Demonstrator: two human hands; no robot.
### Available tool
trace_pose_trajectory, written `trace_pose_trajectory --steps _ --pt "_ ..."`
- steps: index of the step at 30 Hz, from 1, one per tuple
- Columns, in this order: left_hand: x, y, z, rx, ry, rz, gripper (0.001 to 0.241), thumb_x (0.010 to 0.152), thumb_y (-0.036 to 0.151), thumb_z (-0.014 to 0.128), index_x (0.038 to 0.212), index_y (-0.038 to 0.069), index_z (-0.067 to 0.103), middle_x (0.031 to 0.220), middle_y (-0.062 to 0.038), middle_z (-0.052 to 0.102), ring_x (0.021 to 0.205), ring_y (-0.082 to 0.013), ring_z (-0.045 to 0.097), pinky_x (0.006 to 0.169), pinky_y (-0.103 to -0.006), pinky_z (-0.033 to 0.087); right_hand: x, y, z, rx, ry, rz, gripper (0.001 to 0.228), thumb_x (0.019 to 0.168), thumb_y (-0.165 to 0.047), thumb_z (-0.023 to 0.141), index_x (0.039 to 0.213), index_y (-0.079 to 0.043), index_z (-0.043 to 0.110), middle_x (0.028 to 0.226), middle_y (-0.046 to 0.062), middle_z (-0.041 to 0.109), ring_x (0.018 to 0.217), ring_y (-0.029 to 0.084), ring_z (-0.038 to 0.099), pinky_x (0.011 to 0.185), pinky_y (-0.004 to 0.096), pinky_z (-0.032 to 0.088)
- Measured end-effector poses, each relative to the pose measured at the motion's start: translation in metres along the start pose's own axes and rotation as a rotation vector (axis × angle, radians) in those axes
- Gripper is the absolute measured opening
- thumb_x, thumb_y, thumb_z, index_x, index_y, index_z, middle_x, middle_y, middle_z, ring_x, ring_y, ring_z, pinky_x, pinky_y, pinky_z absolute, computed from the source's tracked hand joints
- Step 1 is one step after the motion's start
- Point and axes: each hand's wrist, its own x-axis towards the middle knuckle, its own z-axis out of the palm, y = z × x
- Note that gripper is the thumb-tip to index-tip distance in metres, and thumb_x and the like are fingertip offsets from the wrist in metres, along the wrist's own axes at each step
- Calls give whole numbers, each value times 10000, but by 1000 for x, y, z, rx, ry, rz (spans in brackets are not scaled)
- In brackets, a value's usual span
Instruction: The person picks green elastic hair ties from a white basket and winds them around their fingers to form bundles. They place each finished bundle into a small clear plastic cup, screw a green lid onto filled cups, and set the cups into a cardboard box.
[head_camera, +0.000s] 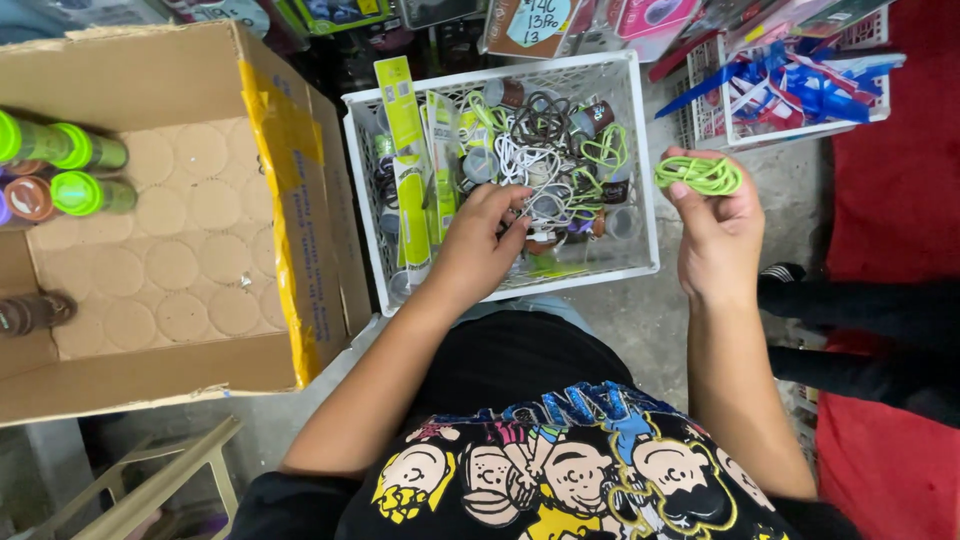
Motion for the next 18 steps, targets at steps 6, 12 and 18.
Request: trace_pose_trajectory --steps 6,12,18 --pt "16 -20 22 146 -4 89 310 925 94 702 1227 43 653 1145 -136 653 1046 -325 651 909 -409 537 -2 12 -22 -71 -89 36 341 1033 53 627 1351 -18 525 1295 153 667 1208 251 693 1095 391 555" --pt "12 -55 45 418 -126 -31 531 838 253 773 1295 26 625 1313 -235 538 1218 -440 518 1010 -483 443 -2 17 -39 -174 -84 31 399 1025 78 617 1394 -13 497 1312 140 656 1212 241 679 1099 367 538" --pt "16 -51 36 409 -478 -229 583 881 355 707 1379 82 575 1439 -206 519 1318 -407 503 1098 -490 408 -4 15 -43 -265 -100 104 391 978 95 631 1348 -18 572 1271 54 663 1190 152 650 1063 295 501"
